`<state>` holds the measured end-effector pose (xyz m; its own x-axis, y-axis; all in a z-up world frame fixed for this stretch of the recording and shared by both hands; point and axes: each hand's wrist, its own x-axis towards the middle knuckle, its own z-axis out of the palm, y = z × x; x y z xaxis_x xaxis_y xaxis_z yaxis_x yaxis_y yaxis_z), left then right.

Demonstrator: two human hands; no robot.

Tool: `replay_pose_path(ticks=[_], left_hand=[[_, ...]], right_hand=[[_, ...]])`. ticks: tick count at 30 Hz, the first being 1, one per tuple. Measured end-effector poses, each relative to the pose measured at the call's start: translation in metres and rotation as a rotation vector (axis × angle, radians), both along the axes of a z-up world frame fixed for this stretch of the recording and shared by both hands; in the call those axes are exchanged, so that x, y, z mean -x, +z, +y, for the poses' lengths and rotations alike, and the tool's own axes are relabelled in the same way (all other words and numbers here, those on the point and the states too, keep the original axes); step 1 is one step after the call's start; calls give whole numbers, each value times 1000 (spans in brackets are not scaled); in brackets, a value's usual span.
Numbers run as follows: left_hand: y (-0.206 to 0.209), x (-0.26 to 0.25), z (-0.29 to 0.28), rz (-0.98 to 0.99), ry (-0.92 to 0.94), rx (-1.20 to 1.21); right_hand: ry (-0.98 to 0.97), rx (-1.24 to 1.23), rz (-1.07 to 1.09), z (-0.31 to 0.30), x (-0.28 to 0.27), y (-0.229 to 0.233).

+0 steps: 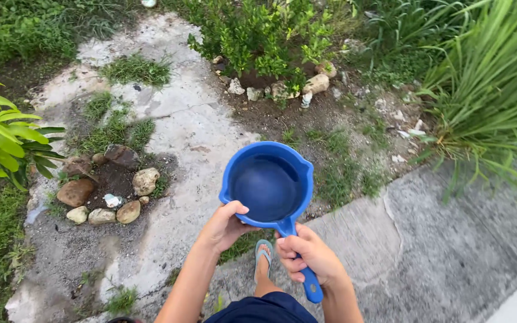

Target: The recorder uses a blue dipper to water various plants and bushes in an outdoor garden area using water from a blue bucket.

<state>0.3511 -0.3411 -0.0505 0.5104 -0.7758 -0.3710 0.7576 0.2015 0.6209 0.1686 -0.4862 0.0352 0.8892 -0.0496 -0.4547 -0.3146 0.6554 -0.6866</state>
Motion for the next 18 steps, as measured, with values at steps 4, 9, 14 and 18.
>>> replay_pose_path(ticks=[4,9,14,18], left_hand=[[1,-48,-25,-9,75,-8],[-21,-105,-54,22,185,4],[3,-149,-85,35,264,9],[21,-194,-111,-9,286,39]], right_hand=[[90,-11,-28,-40,-61,-2],[249,25,-110,-90,-132,-10],[313,23,-73,-131,-196,0],[335,20,-42,-162,-249,15]])
